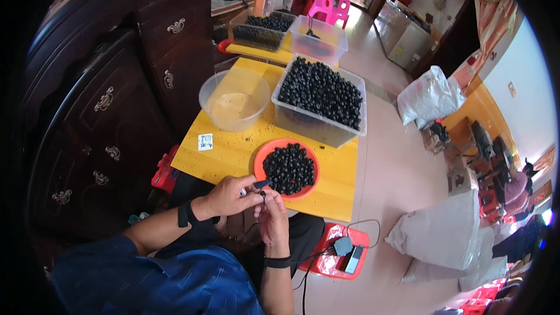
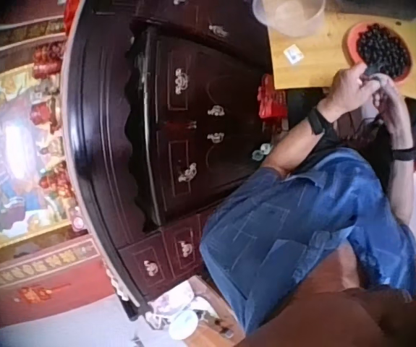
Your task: Sorting and inspecting small black spherical components at a table using a handheld tool.
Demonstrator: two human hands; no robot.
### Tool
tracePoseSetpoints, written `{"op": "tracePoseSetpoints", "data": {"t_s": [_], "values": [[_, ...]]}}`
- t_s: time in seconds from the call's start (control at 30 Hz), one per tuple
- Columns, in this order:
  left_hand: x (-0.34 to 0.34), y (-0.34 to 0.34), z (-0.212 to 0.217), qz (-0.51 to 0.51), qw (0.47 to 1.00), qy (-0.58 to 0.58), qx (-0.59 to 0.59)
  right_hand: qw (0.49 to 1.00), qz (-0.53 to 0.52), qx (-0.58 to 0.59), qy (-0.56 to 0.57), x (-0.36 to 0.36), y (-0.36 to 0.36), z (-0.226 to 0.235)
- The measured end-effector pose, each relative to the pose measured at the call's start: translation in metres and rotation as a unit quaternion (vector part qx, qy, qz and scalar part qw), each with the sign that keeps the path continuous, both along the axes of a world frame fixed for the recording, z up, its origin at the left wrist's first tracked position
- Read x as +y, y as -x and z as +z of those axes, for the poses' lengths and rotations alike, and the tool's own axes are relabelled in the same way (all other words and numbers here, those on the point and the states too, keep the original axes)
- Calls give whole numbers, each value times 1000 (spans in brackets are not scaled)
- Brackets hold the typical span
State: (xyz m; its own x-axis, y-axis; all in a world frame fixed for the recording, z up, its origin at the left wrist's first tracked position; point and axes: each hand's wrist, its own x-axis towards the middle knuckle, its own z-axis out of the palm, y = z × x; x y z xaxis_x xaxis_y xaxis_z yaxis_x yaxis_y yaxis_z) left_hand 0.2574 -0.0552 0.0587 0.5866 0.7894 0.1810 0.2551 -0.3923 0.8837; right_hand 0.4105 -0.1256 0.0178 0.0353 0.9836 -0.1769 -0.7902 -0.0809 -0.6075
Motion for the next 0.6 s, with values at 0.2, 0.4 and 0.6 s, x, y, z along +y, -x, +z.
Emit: {"op": "tracePoseSetpoints", "data": {"t_s": [0.2, 0.4, 0.6], "values": [[0, 1, -3, 2, 992, 107, -73, 998, 25, 55, -17, 0, -1, -7], [-4, 4, 3, -23, 989, 84, -119, 998, 28, 56, -11, 0, -3, -7], [-6, 11, 15, -17, 1000, -25, 5, 994, 33, 104, -15, 0, -3, -6]]}}
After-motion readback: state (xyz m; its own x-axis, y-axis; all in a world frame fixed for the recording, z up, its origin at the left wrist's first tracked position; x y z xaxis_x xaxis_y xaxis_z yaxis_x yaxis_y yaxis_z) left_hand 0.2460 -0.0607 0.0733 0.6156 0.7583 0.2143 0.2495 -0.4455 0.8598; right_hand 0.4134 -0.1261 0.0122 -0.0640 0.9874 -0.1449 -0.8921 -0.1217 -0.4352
